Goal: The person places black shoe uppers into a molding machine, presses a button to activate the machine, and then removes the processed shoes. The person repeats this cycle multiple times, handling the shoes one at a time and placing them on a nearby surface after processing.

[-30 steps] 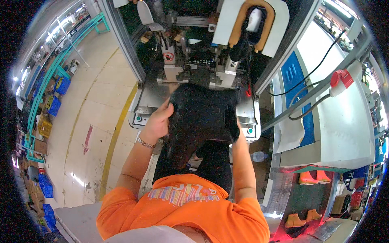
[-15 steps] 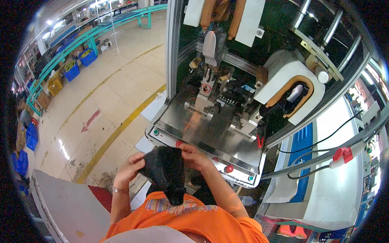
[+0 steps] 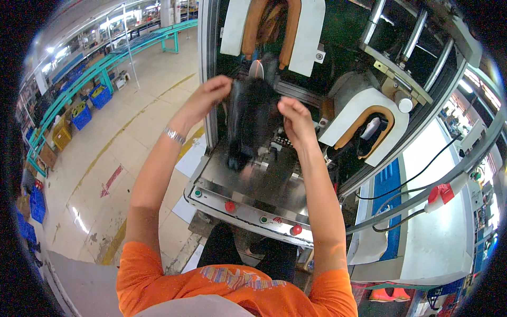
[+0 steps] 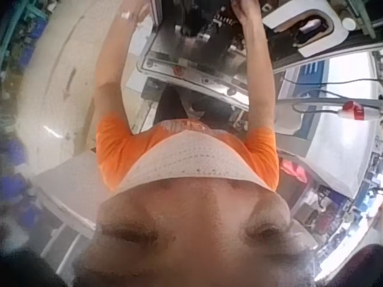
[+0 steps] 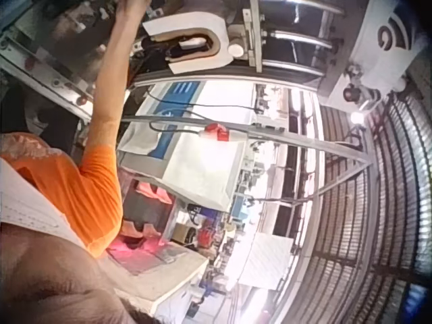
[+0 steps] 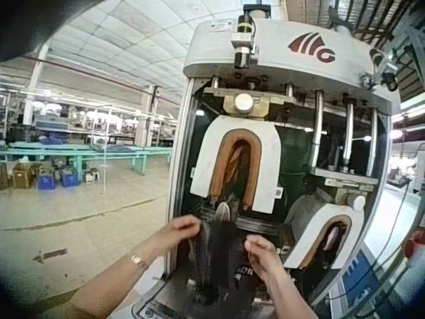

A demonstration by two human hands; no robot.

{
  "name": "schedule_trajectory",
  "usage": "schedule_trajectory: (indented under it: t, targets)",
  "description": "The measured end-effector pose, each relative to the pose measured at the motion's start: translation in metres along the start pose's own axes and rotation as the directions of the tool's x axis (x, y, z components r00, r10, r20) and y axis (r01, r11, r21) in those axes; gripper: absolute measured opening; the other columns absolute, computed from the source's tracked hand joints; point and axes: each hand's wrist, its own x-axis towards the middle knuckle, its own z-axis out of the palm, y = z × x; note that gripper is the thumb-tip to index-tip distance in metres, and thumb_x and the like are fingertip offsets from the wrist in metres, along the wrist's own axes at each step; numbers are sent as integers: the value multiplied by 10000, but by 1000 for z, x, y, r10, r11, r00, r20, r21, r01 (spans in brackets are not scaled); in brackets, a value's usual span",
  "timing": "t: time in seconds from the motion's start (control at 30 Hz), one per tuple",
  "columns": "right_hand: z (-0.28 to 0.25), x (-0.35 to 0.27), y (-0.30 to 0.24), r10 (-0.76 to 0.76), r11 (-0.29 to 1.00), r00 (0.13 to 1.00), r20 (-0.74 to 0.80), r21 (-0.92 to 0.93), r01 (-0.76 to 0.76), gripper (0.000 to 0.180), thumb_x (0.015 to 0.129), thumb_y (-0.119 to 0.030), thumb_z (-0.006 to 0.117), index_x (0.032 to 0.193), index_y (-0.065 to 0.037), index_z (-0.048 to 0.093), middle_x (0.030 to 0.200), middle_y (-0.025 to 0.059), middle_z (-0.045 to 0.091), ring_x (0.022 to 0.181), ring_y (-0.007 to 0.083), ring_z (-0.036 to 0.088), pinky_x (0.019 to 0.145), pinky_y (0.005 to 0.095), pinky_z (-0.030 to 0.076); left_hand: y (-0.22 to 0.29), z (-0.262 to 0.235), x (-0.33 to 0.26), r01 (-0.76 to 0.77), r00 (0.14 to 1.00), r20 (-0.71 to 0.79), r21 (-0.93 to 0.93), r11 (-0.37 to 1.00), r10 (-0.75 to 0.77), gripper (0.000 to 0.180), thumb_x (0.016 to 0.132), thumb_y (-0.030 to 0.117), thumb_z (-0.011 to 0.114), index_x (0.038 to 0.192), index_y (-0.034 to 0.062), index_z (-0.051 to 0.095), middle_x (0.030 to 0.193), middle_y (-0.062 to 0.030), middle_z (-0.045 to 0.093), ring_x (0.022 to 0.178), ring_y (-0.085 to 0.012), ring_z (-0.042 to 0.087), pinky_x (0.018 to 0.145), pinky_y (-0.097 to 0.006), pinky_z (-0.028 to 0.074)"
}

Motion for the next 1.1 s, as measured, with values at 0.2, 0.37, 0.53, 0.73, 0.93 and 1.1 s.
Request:
schedule_trajectory:
  t: [0.2, 0.37, 0.53, 0.73, 0.93, 1.1]
  targets:
    - [23, 49, -10, -126, 992, 987, -104, 4, 127, 106, 820, -60, 591, 923, -76, 612, 882, 12, 631, 822, 117, 577, 798, 249, 430, -21, -2, 64, 86, 991, -66, -361, 929, -117, 112, 894, 167, 508, 941, 81, 561, 848, 31, 583, 744, -64, 542, 670, -196, 431]
    - [13, 51, -1, -87, 996, 993, -76, -5, 87, 124, 786, -34, 624, 906, -64, 612, 861, 23, 625, 831, 123, 569, 784, 262, 432, -38, -9, 59, 235, 972, 69, -262, 936, -224, 135, 860, 102, 494, 960, 65, 576, 924, 26, 564, 874, -73, 496, 750, -217, 391]
    - [38, 66, -21, -77, 997, 978, -194, -4, 78, 147, 782, -25, 602, 928, -46, 603, 894, 51, 607, 877, 163, 549, 794, 278, 426, -30, -1, 76, 140, 982, -49, -456, 879, -181, 144, 856, 100, 497, 969, 48, 569, 937, -21, 573, 879, -123, 519, 768, -273, 421]
    - [-11, 128, -6, -47, 995, 940, -339, 68, 74, 165, 829, -50, 523, 988, -71, 561, 991, 54, 572, 909, 203, 543, 859, 352, 409, -60, 3, 123, 143, 944, -144, -633, 761, -297, 167, 873, 93, 456, 975, 9, 558, 912, -84, 584, 842, -189, 553, 745, -320, 467]
    - [11, 112, -3, -35, 999, 942, -333, -6, 35, 254, 786, -64, 592, 1037, -41, 562, 1014, 45, 569, 976, 171, 497, 894, 310, 344, -89, -15, 133, 166, 937, -198, -473, 865, -288, 196, 891, 141, 449, 1028, 28, 533, 863, -97, 574, 747, -201, 579, 661, -331, 502]
    - [5, 72, 29, -220, 936, 931, -291, -330, 118, 309, 835, -262, 590, 1094, -98, 548, 1108, 13, 548, 1092, 155, 442, 936, 365, 290, -104, -2, 70, 142, 782, -616, 322, 936, 93, 194, 776, 65, 544, 960, 39, 600, 854, -102, 568, 809, -264, 532, 719, -396, 426]
